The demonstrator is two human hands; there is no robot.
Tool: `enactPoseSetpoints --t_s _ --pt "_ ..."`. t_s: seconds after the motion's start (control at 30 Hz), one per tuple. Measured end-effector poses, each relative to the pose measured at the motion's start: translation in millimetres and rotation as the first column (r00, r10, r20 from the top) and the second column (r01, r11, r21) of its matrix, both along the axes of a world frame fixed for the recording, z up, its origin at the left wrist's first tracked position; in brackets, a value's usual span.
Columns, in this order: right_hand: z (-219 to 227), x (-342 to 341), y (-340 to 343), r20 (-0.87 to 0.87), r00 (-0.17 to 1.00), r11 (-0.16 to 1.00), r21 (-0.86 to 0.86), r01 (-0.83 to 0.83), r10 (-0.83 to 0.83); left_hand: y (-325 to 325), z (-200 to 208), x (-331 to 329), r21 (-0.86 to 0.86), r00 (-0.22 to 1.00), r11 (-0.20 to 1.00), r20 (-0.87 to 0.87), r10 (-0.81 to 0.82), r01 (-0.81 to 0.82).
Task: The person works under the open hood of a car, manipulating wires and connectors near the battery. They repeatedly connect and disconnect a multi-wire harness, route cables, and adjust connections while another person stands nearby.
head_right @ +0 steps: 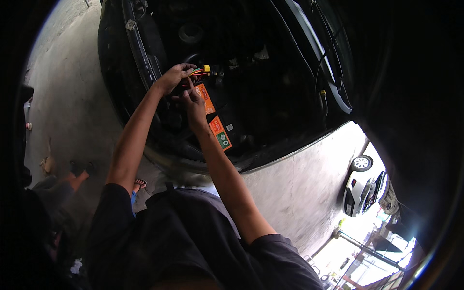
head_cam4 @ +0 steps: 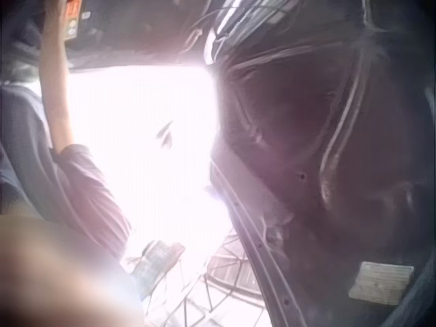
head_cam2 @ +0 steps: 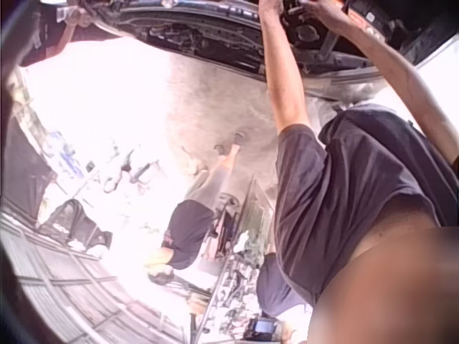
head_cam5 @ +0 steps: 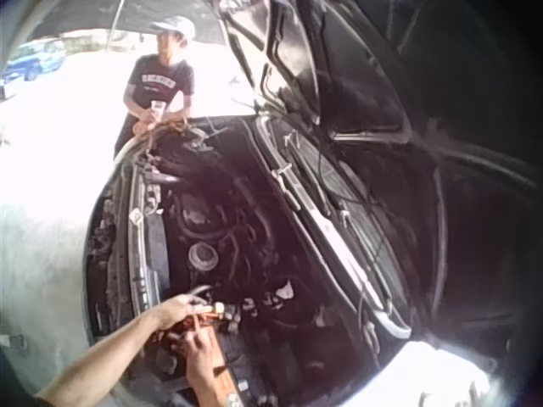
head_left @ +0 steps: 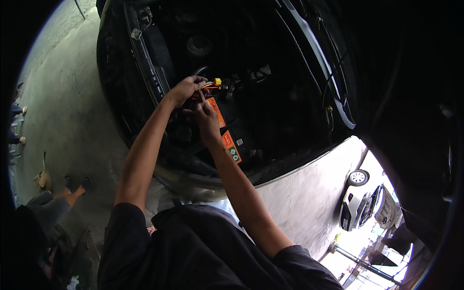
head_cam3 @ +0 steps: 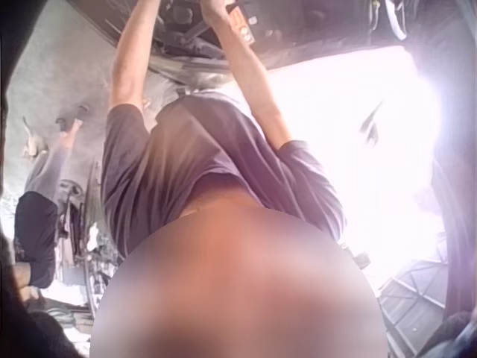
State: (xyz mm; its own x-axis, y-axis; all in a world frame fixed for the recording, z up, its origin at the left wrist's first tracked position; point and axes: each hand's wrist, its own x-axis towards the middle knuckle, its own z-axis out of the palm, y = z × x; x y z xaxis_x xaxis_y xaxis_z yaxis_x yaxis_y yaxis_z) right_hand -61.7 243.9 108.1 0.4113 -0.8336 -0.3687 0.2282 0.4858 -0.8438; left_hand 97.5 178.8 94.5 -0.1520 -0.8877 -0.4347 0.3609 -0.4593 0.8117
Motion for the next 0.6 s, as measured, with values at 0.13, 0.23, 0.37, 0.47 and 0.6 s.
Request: enactPoseSetpoints --t_s 0.13,0.23,0.37,0.47,0.6 --pt "3.4 7.0 8.5 -0.037 0.994 0.993 -0.052 0.105 -0.107 -1.8 -2.6 3.3 -0.024 0.991 0.994 0.086 -0.104 0.106" --pt "6.3 11.9 25.0 -0.096 0.954 0.950 -0.161 0.267 -0.284 -2.4 -9.7 0.3 -0.004 0.997 1.000 0.072 -0.016 0.016" --pt "15.4 -11.4 72.8 -0.367 0.893 0.954 -0.237 0.183 -0.262 -8.2 -18.3 -5.5 -0.055 0.993 0.998 0.120 0.021 -0.015" --pt "21.9 -43.4 118.6 -0.494 0.849 0.953 -0.300 0.037 -0.188 -12.8 -21.9 -10.9 -0.072 0.954 0.997 0.301 -0.003 0.026" --pt "24.9 -76.7 168.7 -0.622 0.745 0.895 -0.439 -0.077 -0.241 -16.2 -25.1 -16.3 -0.137 0.754 0.978 0.656 -0.029 0.157"
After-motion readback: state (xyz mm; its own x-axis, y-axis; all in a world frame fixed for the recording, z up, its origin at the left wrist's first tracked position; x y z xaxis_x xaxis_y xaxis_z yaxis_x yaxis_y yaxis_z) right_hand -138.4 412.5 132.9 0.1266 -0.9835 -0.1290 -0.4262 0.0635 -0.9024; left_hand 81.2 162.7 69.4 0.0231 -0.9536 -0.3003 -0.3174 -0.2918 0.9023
